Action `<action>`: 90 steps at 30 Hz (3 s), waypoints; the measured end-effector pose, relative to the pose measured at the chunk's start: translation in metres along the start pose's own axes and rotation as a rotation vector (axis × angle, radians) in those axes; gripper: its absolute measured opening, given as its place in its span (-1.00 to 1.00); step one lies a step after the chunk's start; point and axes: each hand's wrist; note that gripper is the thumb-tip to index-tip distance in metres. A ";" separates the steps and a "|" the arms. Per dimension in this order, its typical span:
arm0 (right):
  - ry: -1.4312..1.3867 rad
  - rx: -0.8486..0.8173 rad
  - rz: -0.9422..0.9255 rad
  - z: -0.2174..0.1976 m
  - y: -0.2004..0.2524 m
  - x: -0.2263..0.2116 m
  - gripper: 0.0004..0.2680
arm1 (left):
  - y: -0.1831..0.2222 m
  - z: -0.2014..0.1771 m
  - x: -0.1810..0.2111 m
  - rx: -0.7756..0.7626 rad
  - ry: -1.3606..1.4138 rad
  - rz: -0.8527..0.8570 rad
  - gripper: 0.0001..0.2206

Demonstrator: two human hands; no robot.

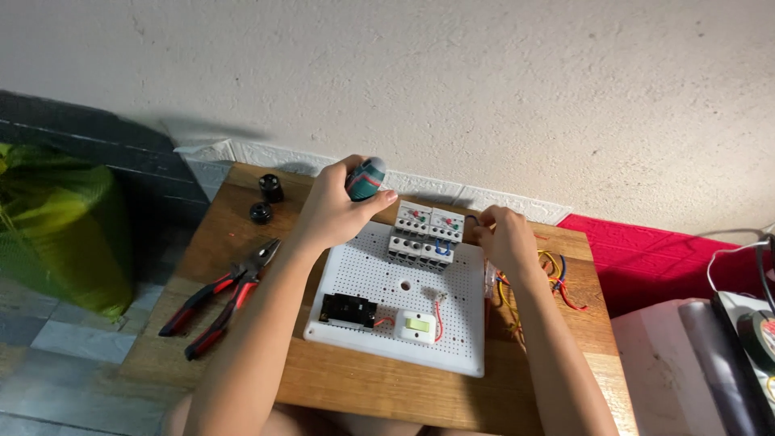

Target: Tightening screws on a terminal block to secure electrical wires during circuit assembly.

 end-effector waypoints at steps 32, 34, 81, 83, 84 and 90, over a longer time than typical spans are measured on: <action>-0.173 0.144 -0.646 -0.108 0.059 -0.226 -0.65 | 0.004 -0.028 0.001 -0.140 0.553 -0.238 -0.83; -0.298 0.129 -0.651 -0.115 0.050 -0.227 -0.67 | 0.001 -0.026 -0.003 -0.115 0.544 -0.215 -0.84; -0.958 0.661 -0.475 -0.178 0.016 -0.159 -0.60 | 0.021 -0.002 -0.034 -0.215 -0.179 0.572 -0.70; -0.939 0.678 -0.487 -0.178 0.016 -0.157 -0.60 | 0.024 0.001 -0.033 -0.228 -0.175 0.610 -0.71; -0.939 0.678 -0.486 -0.177 0.016 -0.156 -0.60 | 0.025 0.002 -0.033 -0.229 -0.175 0.609 -0.71; -1.012 0.657 -0.518 -0.164 0.015 -0.160 -0.58 | 0.033 0.012 -0.036 -0.188 -0.204 0.687 -0.72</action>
Point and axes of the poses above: each hand's wrist, its own y-axis away from the middle knuckle, its own z-axis out of the palm, x = y × z, and after that the axes turned 14 degrees about x, right-handed
